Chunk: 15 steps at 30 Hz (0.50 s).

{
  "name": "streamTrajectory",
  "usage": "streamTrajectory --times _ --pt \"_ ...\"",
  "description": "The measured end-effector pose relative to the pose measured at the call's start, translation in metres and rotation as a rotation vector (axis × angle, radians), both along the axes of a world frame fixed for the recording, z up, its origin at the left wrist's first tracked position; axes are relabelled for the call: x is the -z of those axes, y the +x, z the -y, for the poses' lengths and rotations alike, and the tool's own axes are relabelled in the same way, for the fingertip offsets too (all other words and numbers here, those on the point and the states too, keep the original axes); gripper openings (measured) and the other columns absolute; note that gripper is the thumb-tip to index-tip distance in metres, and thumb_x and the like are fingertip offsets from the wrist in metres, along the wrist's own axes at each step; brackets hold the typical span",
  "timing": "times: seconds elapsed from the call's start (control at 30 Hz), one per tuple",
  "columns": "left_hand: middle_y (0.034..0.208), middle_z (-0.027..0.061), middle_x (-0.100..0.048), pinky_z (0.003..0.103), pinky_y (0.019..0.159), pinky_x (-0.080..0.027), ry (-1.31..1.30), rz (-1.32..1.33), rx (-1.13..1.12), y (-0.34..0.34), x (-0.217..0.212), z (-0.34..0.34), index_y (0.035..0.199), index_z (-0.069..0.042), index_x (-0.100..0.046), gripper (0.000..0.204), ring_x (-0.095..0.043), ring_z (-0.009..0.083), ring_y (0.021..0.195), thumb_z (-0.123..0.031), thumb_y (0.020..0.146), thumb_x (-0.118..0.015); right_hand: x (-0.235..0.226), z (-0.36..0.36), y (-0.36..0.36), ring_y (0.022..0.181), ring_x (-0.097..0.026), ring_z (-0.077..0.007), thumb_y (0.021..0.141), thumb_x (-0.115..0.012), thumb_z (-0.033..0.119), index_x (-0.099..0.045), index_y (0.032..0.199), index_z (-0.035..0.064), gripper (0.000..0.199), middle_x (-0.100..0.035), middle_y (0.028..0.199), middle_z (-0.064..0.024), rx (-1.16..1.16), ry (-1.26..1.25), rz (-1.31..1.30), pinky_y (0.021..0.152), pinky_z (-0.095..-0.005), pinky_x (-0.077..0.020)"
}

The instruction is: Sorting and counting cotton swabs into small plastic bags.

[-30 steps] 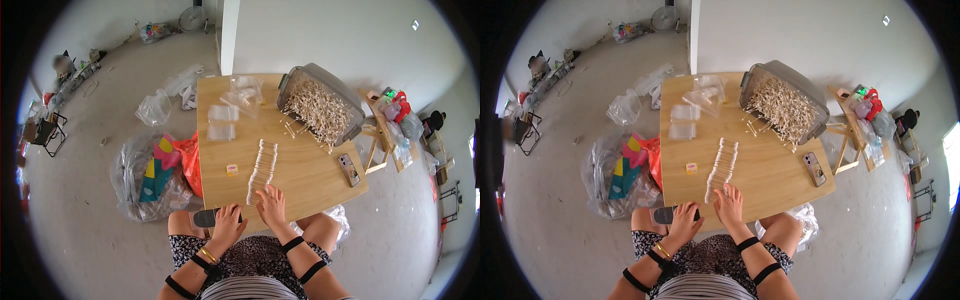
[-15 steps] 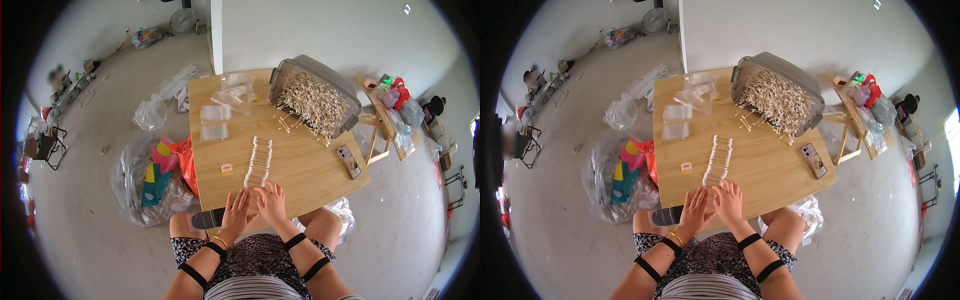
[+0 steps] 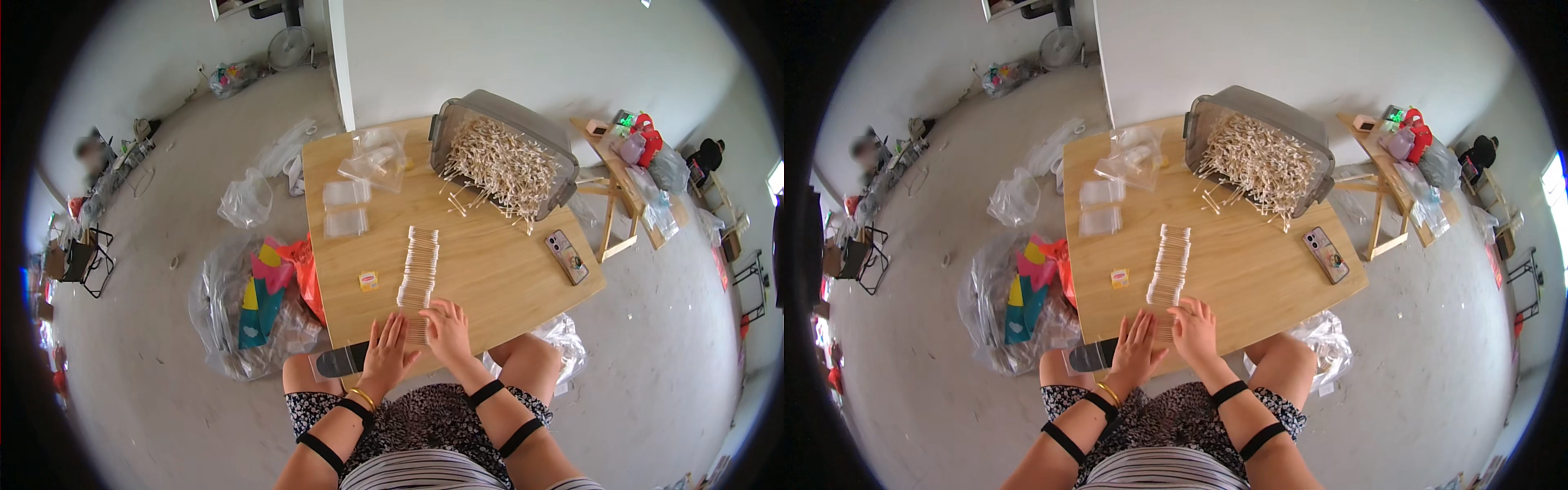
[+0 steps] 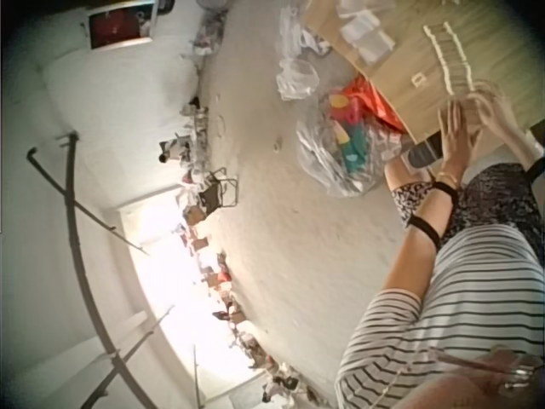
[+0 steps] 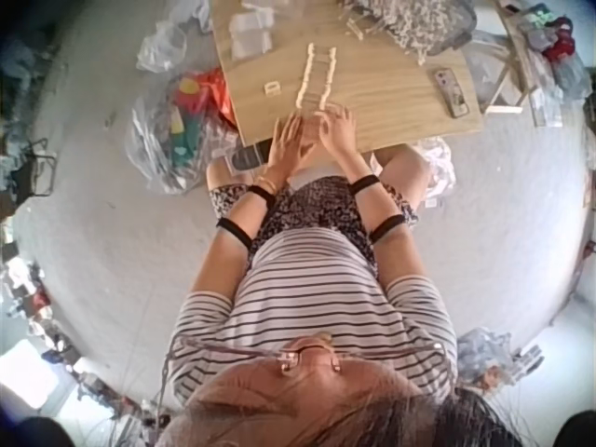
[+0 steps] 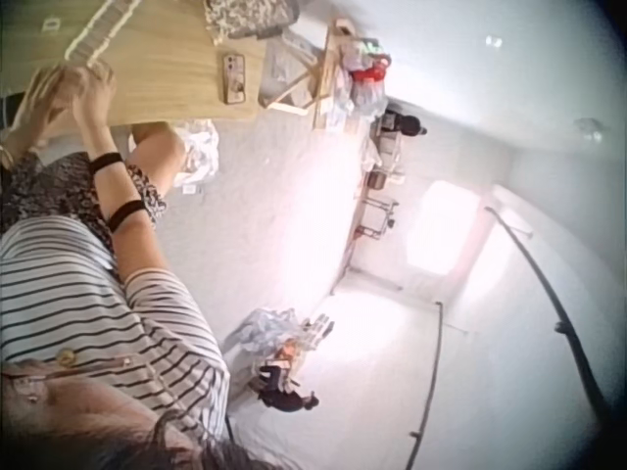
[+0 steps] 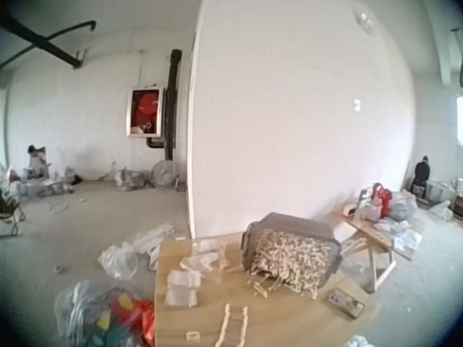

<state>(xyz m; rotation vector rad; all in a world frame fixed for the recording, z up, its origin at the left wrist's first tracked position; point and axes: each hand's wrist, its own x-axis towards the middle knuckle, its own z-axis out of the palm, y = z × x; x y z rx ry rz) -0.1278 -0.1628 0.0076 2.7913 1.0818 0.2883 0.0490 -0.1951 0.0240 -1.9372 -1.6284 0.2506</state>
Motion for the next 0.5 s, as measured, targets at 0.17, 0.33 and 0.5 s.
streamTrajectory --times 0.17,0.33,0.5 --pt "0.157 0.0156 -0.034 0.051 0.124 -0.014 -0.018 -0.004 0.028 -0.004 0.0 0.003 0.153 0.002 -0.031 0.076 -0.025 0.0282 0.15 -0.049 0.099 -0.049 0.01 0.026 0.012 0.135 -0.043 -0.0343 0.087 -0.063 0.019 -0.056 0.135 0.0091 0.05 -0.048 0.144 -0.0125 0.013 -0.088 -0.087 0.11 -0.0497 -0.0353" --pt "0.159 0.0147 -0.029 0.05 0.124 -0.013 -0.018 -0.044 0.038 -0.01 0.0 0.005 0.155 0.0 -0.026 0.08 -0.022 0.0282 0.151 -0.057 0.101 -0.039 0.008 0.043 -0.009 0.149 -0.027 -0.0342 0.089 -0.063 0.035 -0.03 0.152 0.0003 0.08 -0.033 0.157 -0.0177 -0.112 -0.123 0.099 0.122 -0.051 -0.0192" --pt "0.163 0.015 -0.024 0.053 0.124 -0.009 -0.112 -0.03 0.026 -0.015 -0.008 0.001 0.157 0.0 -0.021 0.085 -0.017 0.0278 0.153 -0.062 0.101 -0.032 0.011 0.044 -0.018 0.152 -0.019 -0.0336 0.09 -0.061 0.047 -0.022 0.156 -0.0012 0.09 -0.024 0.163 -0.0193 -0.111 -0.172 0.217 0.124 -0.0508 -0.0136"
